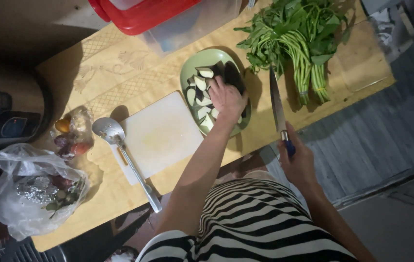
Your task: Slicing eggplants into small pieces on a cutting board using a kitchen knife in a food preparation area.
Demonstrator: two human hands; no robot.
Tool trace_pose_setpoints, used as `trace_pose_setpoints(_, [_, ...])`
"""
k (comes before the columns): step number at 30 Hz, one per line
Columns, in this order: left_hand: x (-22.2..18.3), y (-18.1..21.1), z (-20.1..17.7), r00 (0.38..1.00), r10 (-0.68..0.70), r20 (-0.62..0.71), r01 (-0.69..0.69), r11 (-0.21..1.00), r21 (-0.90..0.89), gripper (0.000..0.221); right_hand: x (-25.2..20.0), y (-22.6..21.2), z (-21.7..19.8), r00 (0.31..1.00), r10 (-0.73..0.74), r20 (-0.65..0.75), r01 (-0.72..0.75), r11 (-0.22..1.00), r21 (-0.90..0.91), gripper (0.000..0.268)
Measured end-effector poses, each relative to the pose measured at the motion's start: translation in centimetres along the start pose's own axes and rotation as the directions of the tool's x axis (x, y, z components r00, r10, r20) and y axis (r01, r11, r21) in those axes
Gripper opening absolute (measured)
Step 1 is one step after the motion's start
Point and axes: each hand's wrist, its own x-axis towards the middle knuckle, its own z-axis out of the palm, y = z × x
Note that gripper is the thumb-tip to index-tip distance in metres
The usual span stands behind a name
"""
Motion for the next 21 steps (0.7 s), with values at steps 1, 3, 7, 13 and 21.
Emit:
trace_pose_setpoints(1, [0.6, 0.3, 0.4, 1.0, -0.015, -0.008, 0.015, 1.0, -0.02, 0.075, 0.1, -0.3, -0.2, 0.999, 0.032, 0.019, -0.033, 0.999, 0.039, 0.056])
trace_pose_setpoints(3, [1.4, 0.4, 1.1, 0.999, -0.037, -0.019, 0.036, 0.998, -0.042, 0.072, 0.0, 0.0, -0.4, 0.997, 0.058, 0.043, -0.061, 0.995, 0.078, 0.057])
trace_pose_setpoints(7, [2.0, -0.3, 0.5, 0.973, -0.164, -0.165, 0.111, 0.95, -0.293, 0.069, -0.3, 0.6, -0.4, 0.997, 0.074, -0.006, -0.073, 0.995, 0.073, 0.054])
trace_pose_setpoints(13, [0.4, -5.2, -4.6, 0.906, -0.328, -0.266, -0.236, 0.13, -0.963, 0.047, -0.4, -1.2, 0.1, 0.995, 0.083, 0.049, -0.084, 0.996, 0.016, 0.048])
trace_pose_setpoints(21, [-8.6, -20.9, -6.6, 0.926, -0.376, -0.038, 0.042, 0.201, -0.979, 0.058, -0.4, -2.9, 2.9, 0.984, 0.024, 0.179, -0.03, 0.999, 0.027, 0.054])
